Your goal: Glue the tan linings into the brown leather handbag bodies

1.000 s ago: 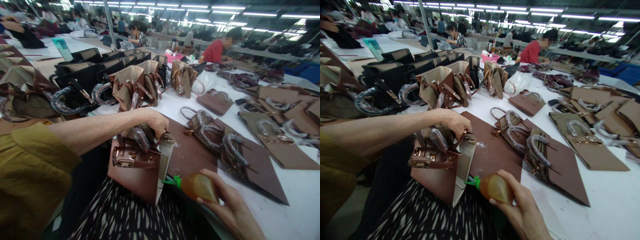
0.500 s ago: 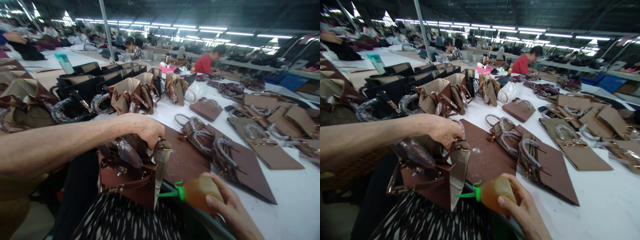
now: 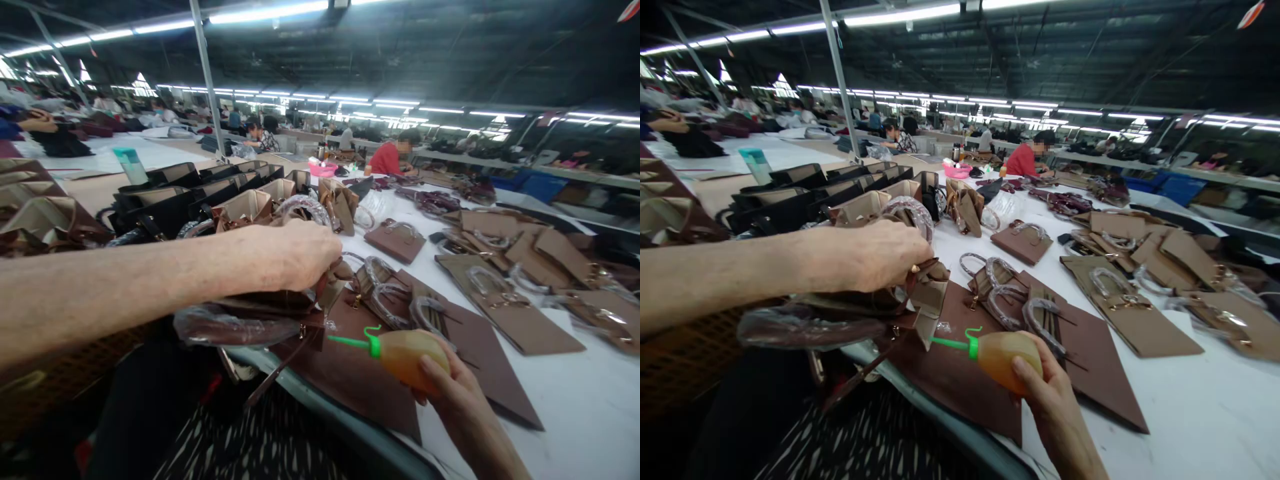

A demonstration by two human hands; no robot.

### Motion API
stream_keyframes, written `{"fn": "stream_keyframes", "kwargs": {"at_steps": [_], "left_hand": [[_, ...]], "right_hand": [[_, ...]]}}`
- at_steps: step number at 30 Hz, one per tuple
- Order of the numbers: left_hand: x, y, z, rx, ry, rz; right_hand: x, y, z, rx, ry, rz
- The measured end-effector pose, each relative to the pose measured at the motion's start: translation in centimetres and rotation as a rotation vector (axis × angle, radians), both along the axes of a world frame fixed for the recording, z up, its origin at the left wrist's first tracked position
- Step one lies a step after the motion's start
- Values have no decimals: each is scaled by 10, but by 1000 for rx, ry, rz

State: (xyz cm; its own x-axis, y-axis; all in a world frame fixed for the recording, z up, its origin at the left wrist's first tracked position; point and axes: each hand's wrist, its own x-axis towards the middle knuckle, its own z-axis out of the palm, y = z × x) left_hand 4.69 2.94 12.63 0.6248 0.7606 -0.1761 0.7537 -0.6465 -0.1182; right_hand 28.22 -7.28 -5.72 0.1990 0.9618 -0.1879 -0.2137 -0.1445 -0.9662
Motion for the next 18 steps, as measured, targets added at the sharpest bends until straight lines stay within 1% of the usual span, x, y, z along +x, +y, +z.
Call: {"fn": "stream_keyframes", "kwargs": {"at_steps": [3,6,8,10,11,12,14,18], "left_hand": [[1,-9,-19,35,109,-44],[-6,-18,-48,8,59,-42],[-14,-21,-67,35,14,-43],[-21,-22,-82,69,-16,-50],[-23,-22,-87,80,-23,-53],[-25,-22,-90,85,-24,-53],[-26,-22,-91,91,-21,-47],[-23,-22,-87,82,6,-18]], "right_hand": [[9,10,-10,31,-103,35],[11,17,-17,68,-220,54],[9,21,-20,91,-298,41],[4,25,-22,97,-353,37],[1,27,-24,97,-371,38],[-1,29,-26,98,-385,39],[-4,32,-29,101,-420,38],[-8,37,-33,97,-524,19]]}}
